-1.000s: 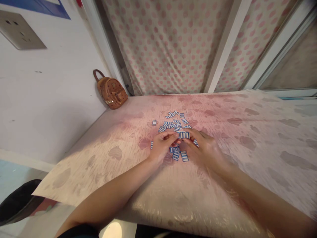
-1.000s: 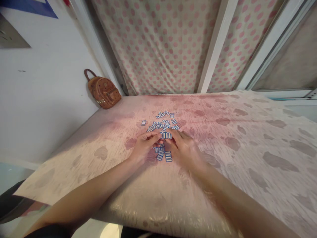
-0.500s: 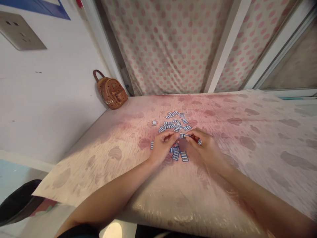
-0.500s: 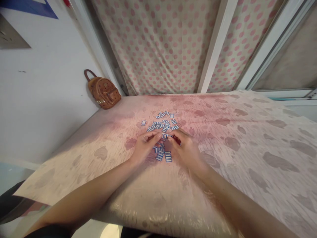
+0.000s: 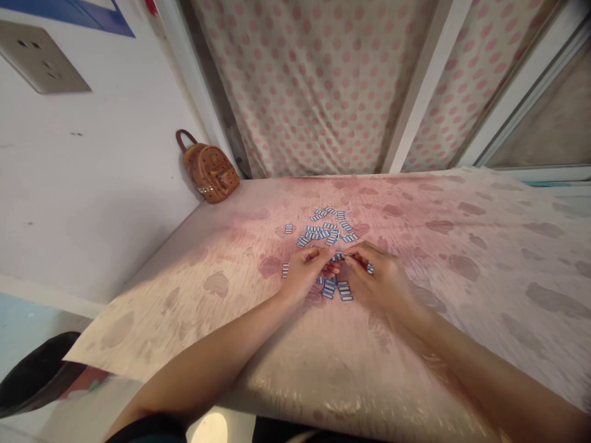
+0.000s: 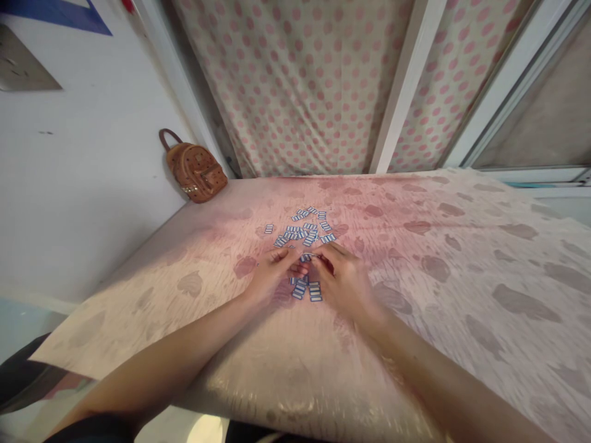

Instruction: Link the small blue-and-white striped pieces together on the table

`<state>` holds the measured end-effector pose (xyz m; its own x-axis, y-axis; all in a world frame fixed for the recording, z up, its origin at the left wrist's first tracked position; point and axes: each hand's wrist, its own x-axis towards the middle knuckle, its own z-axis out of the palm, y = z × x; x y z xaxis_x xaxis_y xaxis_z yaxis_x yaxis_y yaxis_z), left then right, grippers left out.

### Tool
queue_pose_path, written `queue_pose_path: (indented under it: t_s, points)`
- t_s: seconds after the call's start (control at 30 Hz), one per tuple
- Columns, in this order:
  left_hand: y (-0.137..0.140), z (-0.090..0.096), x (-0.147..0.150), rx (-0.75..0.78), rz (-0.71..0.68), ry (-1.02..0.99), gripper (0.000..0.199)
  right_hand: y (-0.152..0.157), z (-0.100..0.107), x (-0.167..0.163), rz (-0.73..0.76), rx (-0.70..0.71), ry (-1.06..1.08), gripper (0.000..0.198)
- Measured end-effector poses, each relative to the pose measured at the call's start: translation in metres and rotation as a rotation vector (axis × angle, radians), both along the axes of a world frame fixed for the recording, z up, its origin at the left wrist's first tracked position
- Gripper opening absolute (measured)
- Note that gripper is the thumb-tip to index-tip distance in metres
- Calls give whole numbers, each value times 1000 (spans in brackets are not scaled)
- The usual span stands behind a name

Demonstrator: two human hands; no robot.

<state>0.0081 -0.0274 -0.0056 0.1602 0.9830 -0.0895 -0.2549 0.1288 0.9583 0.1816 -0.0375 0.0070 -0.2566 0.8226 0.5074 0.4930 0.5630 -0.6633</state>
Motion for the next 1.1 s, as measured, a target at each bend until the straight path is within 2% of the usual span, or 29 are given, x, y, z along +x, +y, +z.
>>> queue_pose_path:
  t_s: [0.13,0.27,0.33,0.47,0.6,0.67,0.77,0.83,0.93,1.0,1.1]
  points:
    - [0,3,-2,53,-28,107,49,4,-3,3,9,-169,112,15]
    - [2,3,-6,321,16,271,31,10,-8,5,31,-303,230,20]
    - [4,2,-7,401,58,318,23,11,-11,5,31,-345,277,24]
    - [4,-2,-5,370,95,306,15,13,-12,4,44,-392,323,28]
    - [6,-3,-5,326,60,266,18,15,-11,3,54,-407,344,28]
    - [16,-1,-11,321,77,279,19,17,-10,5,41,-408,347,27]
    - [51,9,-30,294,157,336,16,21,-7,15,-6,-413,335,30]
    - [85,19,-46,230,212,383,12,23,-5,24,-33,-406,314,32]
    - [141,30,-65,89,272,583,15,23,-7,37,-47,-373,298,31]
    - [174,31,-71,41,271,617,16,23,-11,44,-61,-379,296,31]
    - [213,22,-71,-7,262,673,20,22,-15,49,-89,-370,270,30]
